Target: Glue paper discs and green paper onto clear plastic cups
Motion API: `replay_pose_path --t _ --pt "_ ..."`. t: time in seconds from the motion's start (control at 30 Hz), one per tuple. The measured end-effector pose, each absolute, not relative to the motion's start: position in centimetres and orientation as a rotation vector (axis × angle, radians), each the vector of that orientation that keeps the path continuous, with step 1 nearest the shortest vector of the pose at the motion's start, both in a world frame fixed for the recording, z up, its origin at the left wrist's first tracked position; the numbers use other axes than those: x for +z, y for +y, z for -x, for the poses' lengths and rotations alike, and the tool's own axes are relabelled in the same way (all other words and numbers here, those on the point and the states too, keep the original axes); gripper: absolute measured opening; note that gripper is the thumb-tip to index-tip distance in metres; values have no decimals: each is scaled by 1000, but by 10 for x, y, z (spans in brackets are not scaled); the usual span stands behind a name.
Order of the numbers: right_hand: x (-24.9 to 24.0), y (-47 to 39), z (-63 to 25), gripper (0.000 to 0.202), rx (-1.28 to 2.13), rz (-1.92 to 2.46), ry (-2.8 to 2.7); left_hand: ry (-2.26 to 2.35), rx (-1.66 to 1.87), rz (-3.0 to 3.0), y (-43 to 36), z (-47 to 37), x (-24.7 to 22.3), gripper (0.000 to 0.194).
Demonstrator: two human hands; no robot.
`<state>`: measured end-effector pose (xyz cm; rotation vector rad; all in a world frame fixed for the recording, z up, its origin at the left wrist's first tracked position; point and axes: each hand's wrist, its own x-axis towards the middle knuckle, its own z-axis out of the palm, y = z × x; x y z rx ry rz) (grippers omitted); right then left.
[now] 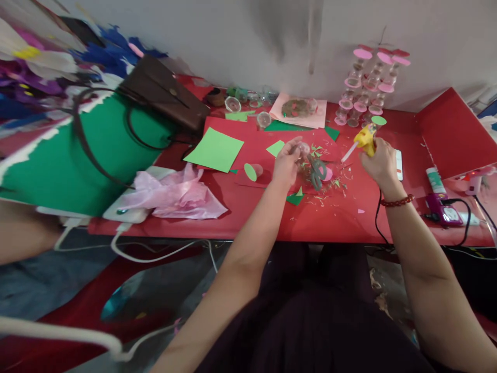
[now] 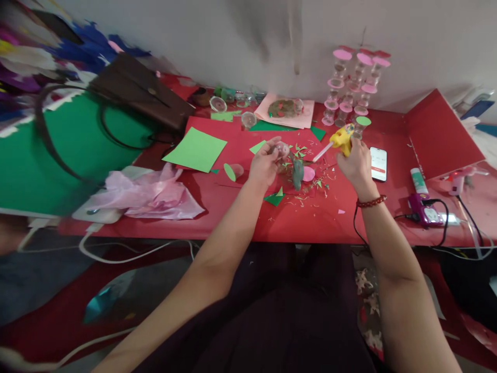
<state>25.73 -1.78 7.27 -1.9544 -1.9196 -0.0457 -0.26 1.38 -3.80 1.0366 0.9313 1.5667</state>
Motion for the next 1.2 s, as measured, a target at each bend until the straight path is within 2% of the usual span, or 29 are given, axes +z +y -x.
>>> replay_pose_path --t 0.17,0.23,0.3,0.4,0.47,0.83,0.97,1.2 --pt "71 -6 -264 30 43 1989 -1727 1055 1649 -1075 18 6 -45 41" --pt "64 -1 -267 20 239 1900 -1598 1036 1699 -1059 18 7 -43 44" --pt "59 0 -267 17 502 1698 -1445 1009 1732 -998 16 6 -39 39" --pt "56 -7 -263 22 898 1386 -1254 986 1762 -771 12 -1 -33 26" --pt "56 -15 -261 26 1071 1249 -1161 954 1785 -610 9 -9 -30 25" --pt "52 -13 -239 23 1306 1101 -983 1156 1896 -812 -4 -16 -14 18" --pt "52 -10 -227 31 1304 1067 -1140 1074 1875 -634 0 -10 -14 19" --pt "31 -30 -212 67 1323 1065 -1460 969 1750 -403 -2 -8 -10 19"
